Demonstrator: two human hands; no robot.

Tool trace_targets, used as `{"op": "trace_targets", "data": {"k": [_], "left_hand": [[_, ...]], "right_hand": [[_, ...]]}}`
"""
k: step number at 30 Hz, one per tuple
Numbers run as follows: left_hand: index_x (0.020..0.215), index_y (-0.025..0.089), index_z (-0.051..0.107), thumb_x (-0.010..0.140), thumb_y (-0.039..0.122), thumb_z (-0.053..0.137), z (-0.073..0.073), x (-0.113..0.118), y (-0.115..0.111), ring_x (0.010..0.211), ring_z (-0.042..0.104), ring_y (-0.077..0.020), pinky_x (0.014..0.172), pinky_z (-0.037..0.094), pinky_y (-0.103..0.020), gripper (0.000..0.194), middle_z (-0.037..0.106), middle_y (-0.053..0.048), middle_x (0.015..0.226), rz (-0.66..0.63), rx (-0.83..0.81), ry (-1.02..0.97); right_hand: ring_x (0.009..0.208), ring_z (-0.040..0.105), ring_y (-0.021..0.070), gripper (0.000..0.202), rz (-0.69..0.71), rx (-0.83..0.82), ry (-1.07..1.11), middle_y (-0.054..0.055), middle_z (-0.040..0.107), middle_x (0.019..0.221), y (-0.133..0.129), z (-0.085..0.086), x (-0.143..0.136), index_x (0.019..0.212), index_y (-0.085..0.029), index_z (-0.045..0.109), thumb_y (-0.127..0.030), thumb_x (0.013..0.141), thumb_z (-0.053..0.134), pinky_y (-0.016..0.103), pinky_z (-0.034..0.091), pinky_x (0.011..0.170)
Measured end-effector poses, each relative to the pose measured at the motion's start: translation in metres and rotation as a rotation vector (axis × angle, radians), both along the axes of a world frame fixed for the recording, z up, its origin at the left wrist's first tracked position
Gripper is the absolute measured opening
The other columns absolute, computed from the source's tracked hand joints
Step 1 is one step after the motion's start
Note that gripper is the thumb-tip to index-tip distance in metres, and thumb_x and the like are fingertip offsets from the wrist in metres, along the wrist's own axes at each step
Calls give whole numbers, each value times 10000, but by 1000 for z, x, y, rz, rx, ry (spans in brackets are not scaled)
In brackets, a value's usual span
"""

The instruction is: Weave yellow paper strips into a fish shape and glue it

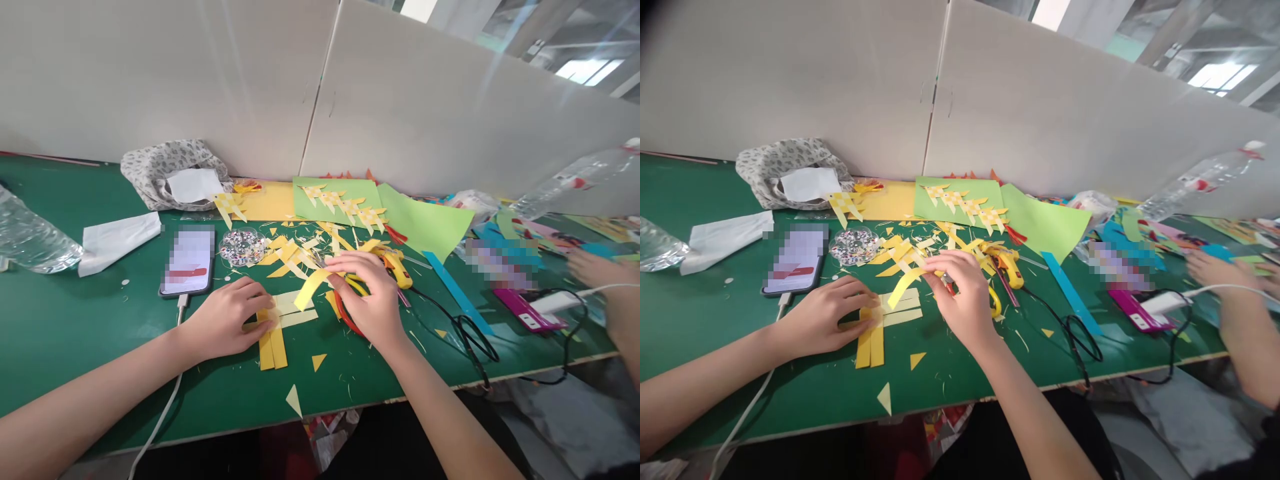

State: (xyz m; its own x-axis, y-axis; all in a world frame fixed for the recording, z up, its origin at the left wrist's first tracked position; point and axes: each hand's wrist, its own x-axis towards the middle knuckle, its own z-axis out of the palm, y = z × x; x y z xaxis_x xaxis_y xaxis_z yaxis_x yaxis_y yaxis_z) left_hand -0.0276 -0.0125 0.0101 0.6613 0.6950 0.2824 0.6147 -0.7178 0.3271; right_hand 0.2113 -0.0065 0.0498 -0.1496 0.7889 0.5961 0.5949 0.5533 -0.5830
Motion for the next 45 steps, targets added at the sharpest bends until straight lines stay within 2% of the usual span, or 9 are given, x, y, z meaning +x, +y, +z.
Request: {"op": "trace_targets", "data": {"k": [4,7,10,15,20,24,29,36,45], "left_hand": [[981,174,617,856,304,470,0,0,0,888,543,-216,743,482,-351,233,623,-78,933,0,-4,-1],[982,171,617,859,298,465,0,1,0,881,540,-214,736,479,-349,233,621,-75,929,-2,-1,2],[983,171,616,858,297,464,1,1,0,869,540,-215,722,478,-349,233,620,-74,912,3,-3,10],[968,177,615,851,298,475,0,0,0,889,542,-219,741,485,-354,218,620,-75,923,4,-9,13],[963,180,613,841,283,486,-1,-1,1,878,551,-218,729,495,-353,204,623,-75,913,-5,15,4],[946,177,617,842,277,479,0,0,1,862,556,-213,718,502,-352,199,625,-75,892,-6,33,-7],[932,176,616,837,290,492,0,0,0,865,555,-216,727,501,-356,193,623,-74,886,-6,29,-4],[949,174,617,836,299,501,0,-1,1,877,552,-224,734,499,-363,205,626,-80,905,-6,15,0],[944,175,620,834,291,501,0,-1,0,869,549,-222,729,497,-355,200,621,-81,892,0,26,-4]], "right_hand": [[561,602,125,128,336,-563,451,-35,629,614,-5,10,6,906,-245,578,-296,791,599,310,504,663],[470,553,99,297,603,-966,527,-73,562,490,-5,13,8,1013,-221,536,-285,745,647,279,499,612],[461,547,88,301,551,-1155,456,-56,585,530,-2,8,1,965,-196,524,-313,726,664,225,469,507],[349,430,29,278,145,-1017,583,-35,621,651,1,-7,-15,820,-191,519,-393,705,672,199,426,400],[727,627,135,437,125,-1007,669,49,652,961,-3,-9,-26,1092,-229,534,-352,699,682,260,517,599],[1036,582,196,530,148,-953,637,59,576,1177,-1,-19,-37,1203,-279,478,-313,710,669,363,475,894],[1123,523,188,580,199,-787,410,63,425,1353,3,-35,-41,1274,-292,393,-291,743,625,363,440,960],[998,574,188,372,110,-691,169,78,527,1229,-3,-30,-28,1171,-252,491,-350,814,525,316,542,753],[766,553,189,206,-92,-177,-278,78,573,852,1,-26,-35,905,-180,563,-362,832,497,310,470,636]]}}
